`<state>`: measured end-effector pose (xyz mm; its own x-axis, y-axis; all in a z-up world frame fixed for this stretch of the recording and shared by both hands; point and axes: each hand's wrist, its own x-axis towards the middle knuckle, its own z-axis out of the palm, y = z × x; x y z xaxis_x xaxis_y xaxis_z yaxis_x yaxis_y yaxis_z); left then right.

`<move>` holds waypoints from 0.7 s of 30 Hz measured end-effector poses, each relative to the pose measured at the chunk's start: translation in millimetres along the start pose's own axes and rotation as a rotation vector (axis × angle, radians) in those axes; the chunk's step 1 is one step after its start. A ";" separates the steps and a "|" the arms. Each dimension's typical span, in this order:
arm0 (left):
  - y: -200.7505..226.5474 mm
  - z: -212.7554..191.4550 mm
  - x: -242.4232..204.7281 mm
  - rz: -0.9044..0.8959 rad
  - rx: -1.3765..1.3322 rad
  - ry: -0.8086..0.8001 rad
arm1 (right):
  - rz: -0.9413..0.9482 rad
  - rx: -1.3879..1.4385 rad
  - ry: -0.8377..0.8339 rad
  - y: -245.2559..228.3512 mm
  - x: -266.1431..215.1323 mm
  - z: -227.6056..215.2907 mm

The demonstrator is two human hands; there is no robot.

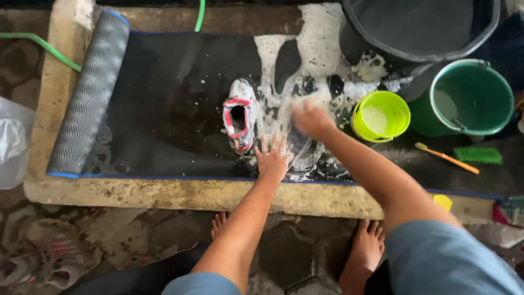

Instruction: The person washes shoes by hand using a small cup to pour soapy water and a sponge to scrub the surfaces of a pair of sneakers.

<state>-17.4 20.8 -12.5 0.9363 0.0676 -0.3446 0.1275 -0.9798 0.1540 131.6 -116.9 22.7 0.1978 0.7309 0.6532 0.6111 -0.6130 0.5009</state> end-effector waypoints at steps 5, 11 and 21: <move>2.0 3.8 -8.0 -0.069 -0.018 -0.096 | 0.024 0.662 -0.960 -49.1 -12.7 -62.1; -1.0 7.1 -16.6 0.008 -0.014 0.029 | 0.366 0.437 -1.009 2.9 -6.5 -14.6; 0.3 -4.7 -8.4 -0.012 0.001 -0.099 | 0.793 0.833 -1.399 12.4 23.9 -55.0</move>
<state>-23.6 20.9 -5.3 0.8979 0.0601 -0.4361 0.1378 -0.9792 0.1488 101.8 -123.6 75.7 0.7620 0.3266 -0.5592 0.1567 -0.9309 -0.3301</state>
